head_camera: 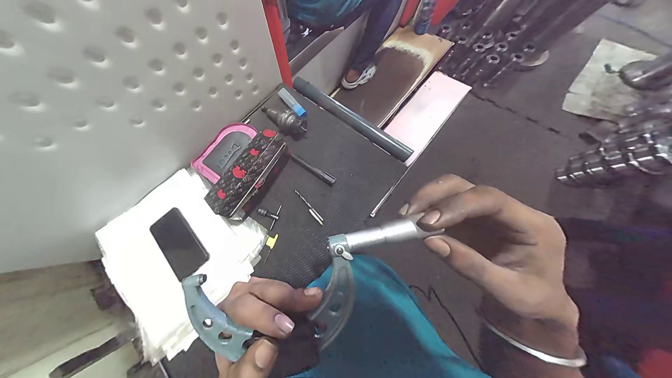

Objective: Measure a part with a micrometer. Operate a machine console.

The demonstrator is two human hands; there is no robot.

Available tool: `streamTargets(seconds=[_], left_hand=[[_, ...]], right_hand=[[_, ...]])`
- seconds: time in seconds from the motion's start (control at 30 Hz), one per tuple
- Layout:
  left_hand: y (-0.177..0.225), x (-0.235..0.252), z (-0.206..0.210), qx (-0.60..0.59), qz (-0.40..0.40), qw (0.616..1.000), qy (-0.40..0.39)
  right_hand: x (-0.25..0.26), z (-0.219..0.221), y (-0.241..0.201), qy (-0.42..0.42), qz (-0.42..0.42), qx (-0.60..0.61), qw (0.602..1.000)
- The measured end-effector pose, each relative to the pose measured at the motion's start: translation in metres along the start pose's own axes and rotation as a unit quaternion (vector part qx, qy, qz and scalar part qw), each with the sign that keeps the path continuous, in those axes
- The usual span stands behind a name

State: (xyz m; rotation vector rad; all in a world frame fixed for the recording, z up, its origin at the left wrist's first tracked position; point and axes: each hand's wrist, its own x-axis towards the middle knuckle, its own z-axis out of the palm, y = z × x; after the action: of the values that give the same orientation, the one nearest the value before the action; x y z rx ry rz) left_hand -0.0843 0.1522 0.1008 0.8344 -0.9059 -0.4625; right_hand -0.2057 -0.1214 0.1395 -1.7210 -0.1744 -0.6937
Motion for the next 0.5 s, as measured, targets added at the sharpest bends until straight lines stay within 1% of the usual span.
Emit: streamTargets(seconds=[0.13,0.33,0.5], left_hand=[[-0.0001,-0.0004,0.0002,0.001,0.002,1.000,-0.003],[0.0002,-0.0006,0.0016,-0.006,0.004,1.000,-0.007],[-0.0001,-0.0006,0.0005,0.001,0.006,1.000,-0.008]], right_hand=[[-0.0006,-0.0004,0.0002,-0.001,-0.005,0.006,1.000],[-0.0023,0.0003,-0.0021,0.030,0.036,-0.031,0.998],[-0.0028,-0.0008,-0.0034,0.022,0.024,-0.015,0.999]])
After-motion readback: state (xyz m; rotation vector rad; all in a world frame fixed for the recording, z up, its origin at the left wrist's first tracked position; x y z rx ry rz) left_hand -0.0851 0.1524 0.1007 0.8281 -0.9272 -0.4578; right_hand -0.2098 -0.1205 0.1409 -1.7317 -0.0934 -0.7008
